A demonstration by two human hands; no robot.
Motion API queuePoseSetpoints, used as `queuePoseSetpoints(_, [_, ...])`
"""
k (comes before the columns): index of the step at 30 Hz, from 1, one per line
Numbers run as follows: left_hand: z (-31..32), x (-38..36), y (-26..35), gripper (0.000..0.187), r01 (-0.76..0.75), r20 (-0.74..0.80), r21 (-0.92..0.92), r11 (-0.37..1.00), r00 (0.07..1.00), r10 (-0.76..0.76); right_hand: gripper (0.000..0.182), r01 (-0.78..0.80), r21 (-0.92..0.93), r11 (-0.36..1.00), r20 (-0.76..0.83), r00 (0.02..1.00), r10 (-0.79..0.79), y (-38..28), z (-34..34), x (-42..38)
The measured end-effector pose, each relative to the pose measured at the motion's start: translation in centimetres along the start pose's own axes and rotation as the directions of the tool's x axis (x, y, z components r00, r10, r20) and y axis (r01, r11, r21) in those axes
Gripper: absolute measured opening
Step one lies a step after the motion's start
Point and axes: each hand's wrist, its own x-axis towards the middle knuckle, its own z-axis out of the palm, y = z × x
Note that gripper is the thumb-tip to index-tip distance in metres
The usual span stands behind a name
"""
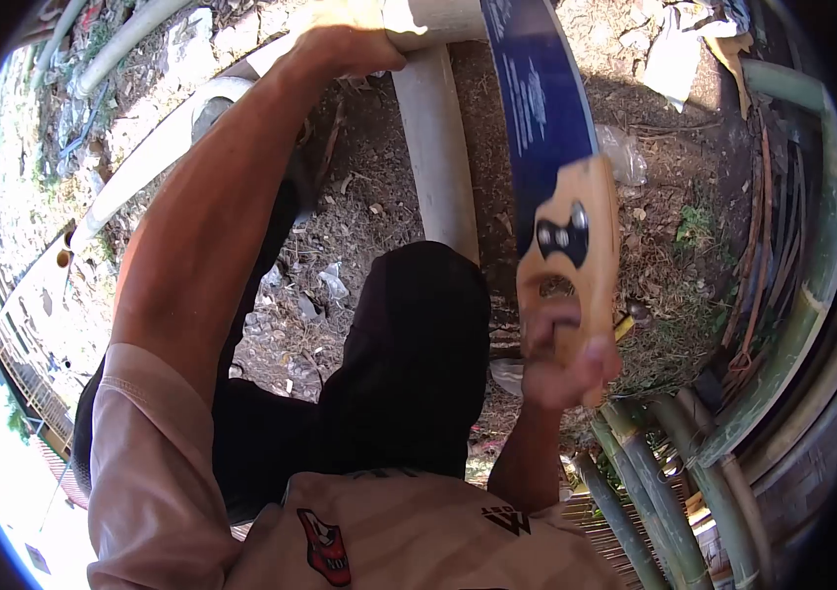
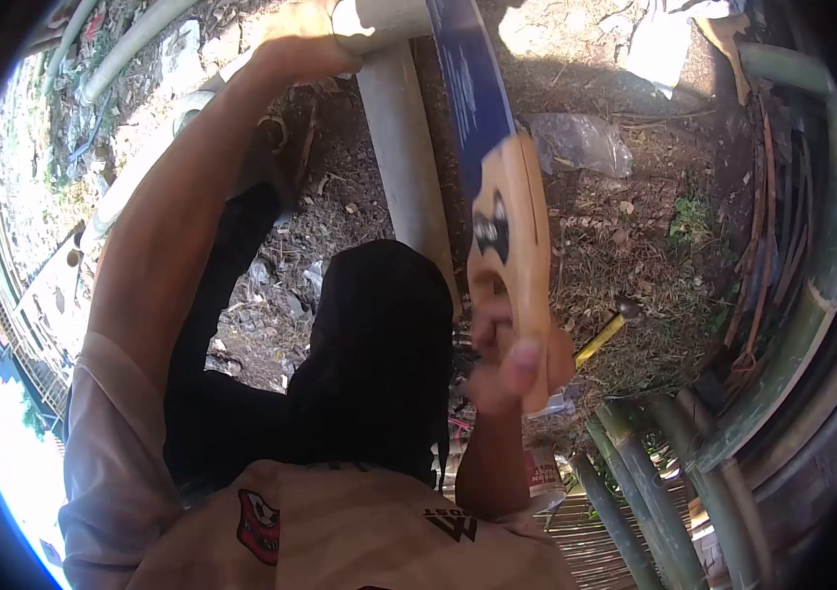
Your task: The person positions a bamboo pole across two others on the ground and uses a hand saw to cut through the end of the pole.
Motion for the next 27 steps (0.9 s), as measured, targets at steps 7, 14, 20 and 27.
queuePoseSetpoints(7, [0.8,1.2,-1.6,0.051,-0.153,0.043,-0.045,0.987,0.987,0.155,0.060,0.047,0.001,0.999,0.003,0.999,-0.047,0.9,-2.7,-3.3])
queuePoseSetpoints(14, [-1.3,-2.0,1.1,0.054,-0.047,-0.085,0.123,0.991,0.995,0.058,0.056,-0.014,-0.027,1.000,-0.029,1.000,0.013,-0.4,3.6,6.7])
queuePoseSetpoints(20, [-2.4,-3.2,1.3,0.049,-0.044,-0.184,0.182,0.982,0.980,0.078,0.065,0.001,0.151,0.988,-0.068,0.998,0.009,1.7,-3.0,-5.3])
queuePoseSetpoints(27, [1.0,3.5,-4.8,0.055,-0.276,0.078,-0.202,0.940,0.952,0.297,0.052,0.103,-0.026,0.994,-0.033,0.994,-0.104,0.9,1.8,2.3])
